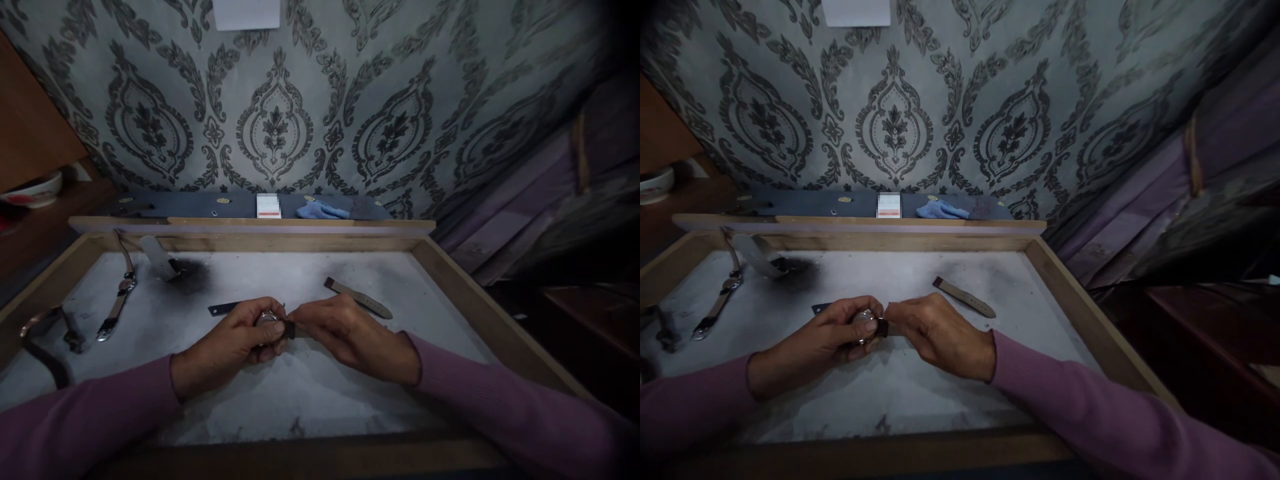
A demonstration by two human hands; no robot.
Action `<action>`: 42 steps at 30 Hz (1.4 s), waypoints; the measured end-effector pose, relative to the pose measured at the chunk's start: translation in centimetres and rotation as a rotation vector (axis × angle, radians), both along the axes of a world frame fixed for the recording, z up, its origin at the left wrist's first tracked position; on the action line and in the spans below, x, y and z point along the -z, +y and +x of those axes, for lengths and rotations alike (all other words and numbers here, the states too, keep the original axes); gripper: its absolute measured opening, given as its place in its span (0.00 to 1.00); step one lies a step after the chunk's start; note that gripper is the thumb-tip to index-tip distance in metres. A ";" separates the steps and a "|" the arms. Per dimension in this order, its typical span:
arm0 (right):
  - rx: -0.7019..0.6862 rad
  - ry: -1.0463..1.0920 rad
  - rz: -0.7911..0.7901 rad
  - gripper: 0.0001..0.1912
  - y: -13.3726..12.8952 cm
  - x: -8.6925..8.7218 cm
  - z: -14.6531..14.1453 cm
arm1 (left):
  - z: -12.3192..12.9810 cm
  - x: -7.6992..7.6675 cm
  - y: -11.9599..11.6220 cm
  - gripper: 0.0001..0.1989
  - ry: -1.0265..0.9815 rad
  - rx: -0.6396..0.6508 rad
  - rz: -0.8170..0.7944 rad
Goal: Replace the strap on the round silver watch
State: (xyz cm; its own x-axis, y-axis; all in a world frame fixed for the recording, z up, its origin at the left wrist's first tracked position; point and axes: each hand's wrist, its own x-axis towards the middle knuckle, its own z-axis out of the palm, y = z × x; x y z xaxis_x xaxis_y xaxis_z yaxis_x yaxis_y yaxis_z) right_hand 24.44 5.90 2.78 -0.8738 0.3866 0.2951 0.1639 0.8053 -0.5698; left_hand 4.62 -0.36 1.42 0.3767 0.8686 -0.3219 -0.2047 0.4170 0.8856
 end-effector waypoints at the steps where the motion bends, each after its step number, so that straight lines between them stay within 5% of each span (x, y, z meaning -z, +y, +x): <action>1: -0.004 -0.002 -0.001 0.15 0.0 0.0 0.0 | 0.0 0.1 0.0 0.13 0.008 0.001 0.007; 31: -0.009 -0.020 0.036 0.15 0.2 -0.3 0.1 | 0.1 0.4 -0.2 0.13 -0.001 -0.035 0.073; 42: 0.005 0.051 -0.032 0.13 0.2 -0.9 0.0 | 0.1 -0.5 -0.2 0.15 0.007 0.000 0.076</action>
